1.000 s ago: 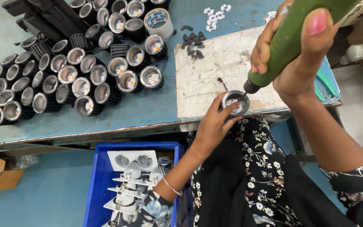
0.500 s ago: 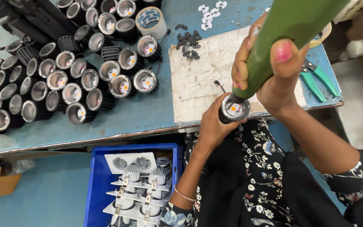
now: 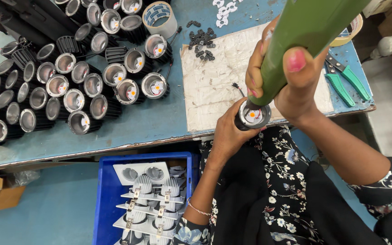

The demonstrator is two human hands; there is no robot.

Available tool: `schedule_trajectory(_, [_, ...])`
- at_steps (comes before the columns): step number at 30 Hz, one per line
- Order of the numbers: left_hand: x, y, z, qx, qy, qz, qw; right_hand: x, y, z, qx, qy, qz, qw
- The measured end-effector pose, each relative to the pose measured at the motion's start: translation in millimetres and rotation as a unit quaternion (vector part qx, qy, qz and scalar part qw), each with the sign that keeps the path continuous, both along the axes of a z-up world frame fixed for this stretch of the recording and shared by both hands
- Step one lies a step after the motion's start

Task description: The person assembles light fixtures by hand and using an electric screwdriver. They place small screws into the back of a circular fixture and use the screwdriver to secure them before setting the unit aside.

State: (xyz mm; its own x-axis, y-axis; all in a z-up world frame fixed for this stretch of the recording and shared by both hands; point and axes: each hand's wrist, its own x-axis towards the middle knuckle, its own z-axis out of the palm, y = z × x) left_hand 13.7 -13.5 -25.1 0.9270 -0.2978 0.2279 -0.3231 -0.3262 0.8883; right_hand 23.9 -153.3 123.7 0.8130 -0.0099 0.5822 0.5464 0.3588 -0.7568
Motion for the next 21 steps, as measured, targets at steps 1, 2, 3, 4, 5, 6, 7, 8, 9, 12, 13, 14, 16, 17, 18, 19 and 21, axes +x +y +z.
schedule_trajectory(1, [-0.2,0.1,0.8,-0.003,0.001,-0.001,1.0,0.1,2.8,-0.5,-0.001,-0.004,-0.009,1.0])
schedule_trajectory(2, [-0.4,0.2,1.5,-0.005,0.003,-0.002,1.0,-1.4,5.1,-1.1,-0.01,-0.012,-0.028,0.999])
schedule_trajectory(3, [-0.2,0.2,2.2,-0.004,0.0,-0.002,1.0,-2.3,7.4,-1.6,-0.02,-0.02,-0.047,0.998])
schedule_trajectory(4, [-0.3,0.2,2.5,-0.003,-0.003,-0.001,1.0,-5.3,10.3,-2.7,-0.038,-0.031,-0.076,0.996])
schedule_trajectory(5, [-0.3,0.1,2.5,-0.002,-0.005,-0.001,1.0,-7.3,11.4,-3.1,-0.052,-0.039,-0.092,0.994])
schedule_trajectory(6, [-0.5,0.0,2.0,-0.003,-0.006,0.0,1.0,-9.3,12.8,-3.6,-0.066,-0.046,-0.108,0.991])
schedule_trajectory(7, [-0.6,0.1,1.2,-0.004,-0.007,0.0,1.0,-10.3,14.2,-3.9,-0.076,-0.05,-0.112,0.989])
schedule_trajectory(8, [-0.9,0.2,-0.1,-0.005,-0.009,0.001,1.0,-11.0,16.0,-4.3,-0.086,-0.051,-0.116,0.988])
schedule_trajectory(9, [-0.8,0.3,-1.5,-0.003,-0.006,0.002,1.0,-11.4,17.9,-4.5,-0.096,-0.051,-0.12,0.987])
schedule_trajectory(12, [0.7,0.5,-5.5,0.006,-0.012,0.008,1.0,-11.8,23.2,-5.4,-0.107,-0.052,-0.137,0.983])
schedule_trajectory(13, [1.1,0.2,-6.4,0.011,-0.022,0.013,1.0,-11.2,26.4,-6.5,-0.1,-0.057,-0.145,0.983])
schedule_trajectory(14, [1.4,-0.1,-7.0,0.016,-0.032,0.017,0.999,-11.0,27.9,-7.5,-0.093,-0.062,-0.153,0.982])
schedule_trajectory(16, [1.9,-0.5,-6.8,0.026,-0.021,0.023,0.999,-9.9,26.6,-9.2,-0.107,-0.072,-0.137,0.982])
schedule_trajectory(17, [1.3,-0.4,-6.2,0.031,-0.015,0.027,0.999,-9.6,25.8,-10.4,-0.109,-0.072,-0.129,0.983])
schedule_trajectory(18, [1.1,-0.5,-5.1,0.023,-0.018,0.027,0.999,-9.4,25.1,-11.8,-0.112,-0.071,-0.121,0.984])
schedule_trajectory(19, [0.5,-0.6,-4.0,0.016,-0.021,0.027,0.999,-9.5,24.4,-13.4,-0.11,-0.065,-0.114,0.985])
schedule_trajectory(21, [-0.7,-0.4,-1.0,0.003,-0.025,0.022,0.999,-8.4,23.7,-15.5,-0.107,-0.063,-0.101,0.987])
